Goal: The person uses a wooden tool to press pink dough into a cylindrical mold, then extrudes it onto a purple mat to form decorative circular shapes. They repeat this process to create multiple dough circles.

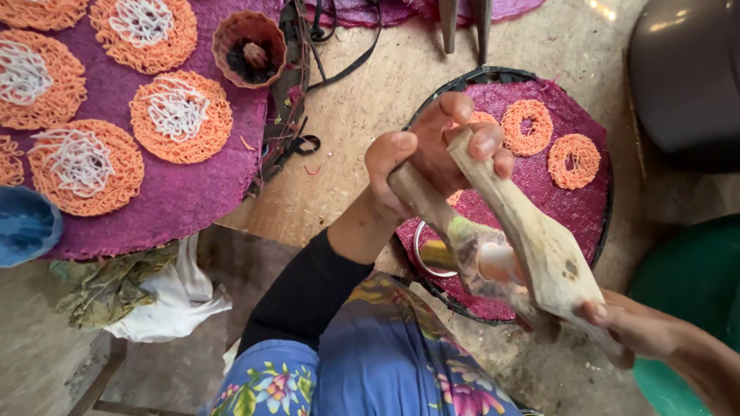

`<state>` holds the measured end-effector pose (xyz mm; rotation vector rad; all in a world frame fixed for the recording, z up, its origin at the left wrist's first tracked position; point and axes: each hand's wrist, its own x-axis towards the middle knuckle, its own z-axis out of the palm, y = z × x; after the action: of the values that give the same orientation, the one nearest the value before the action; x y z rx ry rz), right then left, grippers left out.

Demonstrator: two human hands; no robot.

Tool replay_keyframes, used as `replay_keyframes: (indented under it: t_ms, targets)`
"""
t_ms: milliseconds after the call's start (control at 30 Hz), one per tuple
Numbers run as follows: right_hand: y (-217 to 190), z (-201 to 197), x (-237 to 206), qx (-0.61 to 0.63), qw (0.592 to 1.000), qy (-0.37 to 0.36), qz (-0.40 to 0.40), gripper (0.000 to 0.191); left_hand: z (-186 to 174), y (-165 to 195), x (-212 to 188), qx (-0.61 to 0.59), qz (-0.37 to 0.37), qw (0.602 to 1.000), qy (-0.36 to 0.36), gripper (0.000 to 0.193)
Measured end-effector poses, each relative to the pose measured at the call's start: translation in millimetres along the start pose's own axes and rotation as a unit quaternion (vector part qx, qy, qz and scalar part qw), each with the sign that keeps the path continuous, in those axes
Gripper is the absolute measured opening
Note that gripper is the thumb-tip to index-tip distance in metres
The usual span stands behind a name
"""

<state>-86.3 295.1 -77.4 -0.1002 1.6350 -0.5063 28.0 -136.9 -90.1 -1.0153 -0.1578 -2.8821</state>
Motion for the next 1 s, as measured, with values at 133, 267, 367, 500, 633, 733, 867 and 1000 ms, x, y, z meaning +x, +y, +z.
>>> replay_keyframes:
  t_ms: [133,267,367,500,633,733,867,1000]
  targets:
    - [-25,7,8,-0.072,0.996,0.030,-0.046,0.134,-11,6,2,0.004,-0.002,1.000,0.015,0.028]
    - [-38,14,10,-0.004,0.998,-0.025,-0.063,0.128,-12,8,2,-0.028,-0.006,0.999,0.023,0.027]
    - [-44,21,6,-0.039,0.999,0.028,-0.023,0.130,-9,1,-7,-0.011,0.017,0.997,0.079,0.025]
    - [-55,26,-14,0.018,1.000,-0.023,-0.009,0.105,-10,-16,-18,-0.006,0.041,0.990,0.133,0.024]
    - [-66,22,-31,0.068,0.997,0.032,0.025,0.089,-21,-32,-15,-0.025,0.048,0.988,0.147,0.022]
    - [-70,15,-34,-0.024,0.997,0.066,0.029,0.082,-29,-37,-7,-0.079,0.039,0.987,0.135,0.022]
    - [-75,11,-28,-0.085,0.988,0.128,0.016,0.077,-40,-32,9,-0.076,0.071,0.989,0.103,0.017]
    - [-95,23,-18,-0.116,0.982,0.146,0.041,0.071,-48,-12,17,-0.046,0.070,0.995,0.051,0.018]
